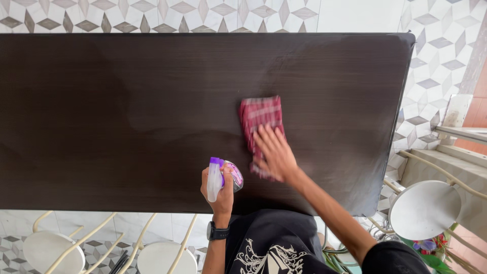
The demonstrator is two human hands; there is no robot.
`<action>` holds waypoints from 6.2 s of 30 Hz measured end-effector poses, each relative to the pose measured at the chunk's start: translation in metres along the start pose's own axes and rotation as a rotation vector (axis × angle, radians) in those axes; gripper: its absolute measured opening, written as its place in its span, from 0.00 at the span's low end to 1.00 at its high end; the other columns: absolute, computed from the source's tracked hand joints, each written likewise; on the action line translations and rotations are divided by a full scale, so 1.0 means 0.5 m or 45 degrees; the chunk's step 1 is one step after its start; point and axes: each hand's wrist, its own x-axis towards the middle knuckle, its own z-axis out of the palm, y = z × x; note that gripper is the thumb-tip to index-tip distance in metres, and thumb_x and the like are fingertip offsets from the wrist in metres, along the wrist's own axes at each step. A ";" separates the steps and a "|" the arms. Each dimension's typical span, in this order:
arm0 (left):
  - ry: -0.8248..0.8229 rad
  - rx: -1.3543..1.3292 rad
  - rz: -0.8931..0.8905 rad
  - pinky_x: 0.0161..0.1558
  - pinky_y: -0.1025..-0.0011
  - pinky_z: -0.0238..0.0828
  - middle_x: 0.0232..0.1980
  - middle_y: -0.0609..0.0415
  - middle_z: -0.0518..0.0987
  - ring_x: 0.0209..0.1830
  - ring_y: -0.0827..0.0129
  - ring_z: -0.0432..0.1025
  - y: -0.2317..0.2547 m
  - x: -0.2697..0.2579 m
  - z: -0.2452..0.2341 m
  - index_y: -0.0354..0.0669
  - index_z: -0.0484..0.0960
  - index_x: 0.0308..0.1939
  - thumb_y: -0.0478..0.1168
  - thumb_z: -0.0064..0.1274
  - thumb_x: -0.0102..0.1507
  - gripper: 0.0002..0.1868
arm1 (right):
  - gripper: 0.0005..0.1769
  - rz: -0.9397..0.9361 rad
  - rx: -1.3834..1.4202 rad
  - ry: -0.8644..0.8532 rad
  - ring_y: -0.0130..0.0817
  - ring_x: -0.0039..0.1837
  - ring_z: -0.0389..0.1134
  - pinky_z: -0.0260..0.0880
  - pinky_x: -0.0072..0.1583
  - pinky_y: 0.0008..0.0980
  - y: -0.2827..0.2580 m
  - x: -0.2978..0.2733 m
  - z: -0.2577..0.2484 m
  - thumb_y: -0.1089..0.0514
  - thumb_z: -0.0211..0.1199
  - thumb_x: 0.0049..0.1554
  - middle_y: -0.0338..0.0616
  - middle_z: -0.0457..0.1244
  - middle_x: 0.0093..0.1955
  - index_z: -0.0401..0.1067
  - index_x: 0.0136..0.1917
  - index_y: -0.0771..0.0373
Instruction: The person cleans a long dark table by spraying it with a cleaning solution and wiping it down with a cloth.
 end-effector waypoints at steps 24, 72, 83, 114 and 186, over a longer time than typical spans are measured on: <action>-0.111 -0.039 -0.104 0.53 0.68 0.77 0.51 0.50 0.83 0.49 0.67 0.78 -0.036 0.016 -0.053 0.39 0.75 0.59 0.38 0.55 0.67 0.17 | 0.78 0.592 0.062 0.261 0.62 0.87 0.25 0.26 0.83 0.54 0.329 0.220 -0.164 0.15 0.59 0.51 0.72 0.28 0.86 0.34 0.83 0.80; -0.094 0.035 -0.094 0.48 0.70 0.79 0.47 0.50 0.84 0.44 0.68 0.80 0.011 -0.119 0.060 0.38 0.76 0.57 0.38 0.55 0.66 0.16 | 0.39 0.866 0.153 0.692 0.59 0.88 0.35 0.32 0.83 0.58 0.709 0.020 -0.109 0.50 0.53 0.72 0.65 0.38 0.87 0.42 0.86 0.72; 0.076 0.049 -0.143 0.49 0.71 0.77 0.48 0.49 0.82 0.44 0.69 0.79 0.012 -0.200 0.075 0.33 0.76 0.56 0.33 0.54 0.65 0.15 | 0.42 0.178 0.079 0.404 0.54 0.85 0.43 0.36 0.83 0.50 0.311 0.222 -0.092 0.47 0.56 0.64 0.62 0.46 0.83 0.46 0.82 0.71; -0.045 -0.070 0.001 0.35 0.76 0.78 0.52 0.47 0.81 0.35 0.74 0.76 -0.034 -0.015 -0.179 0.38 0.79 0.60 0.30 0.53 0.64 0.19 | 0.40 0.179 -0.030 0.339 0.53 0.87 0.37 0.32 0.84 0.50 0.141 0.322 -0.039 0.51 0.56 0.67 0.61 0.41 0.87 0.47 0.84 0.71; -0.290 -0.230 -0.282 0.39 0.76 0.77 0.47 0.54 0.84 0.36 0.77 0.76 -0.008 -0.260 -0.077 0.40 0.78 0.58 0.41 0.55 0.67 0.17 | 0.37 0.556 0.163 0.634 0.54 0.88 0.41 0.39 0.83 0.53 0.299 -0.219 0.018 0.55 0.58 0.70 0.58 0.44 0.87 0.48 0.85 0.69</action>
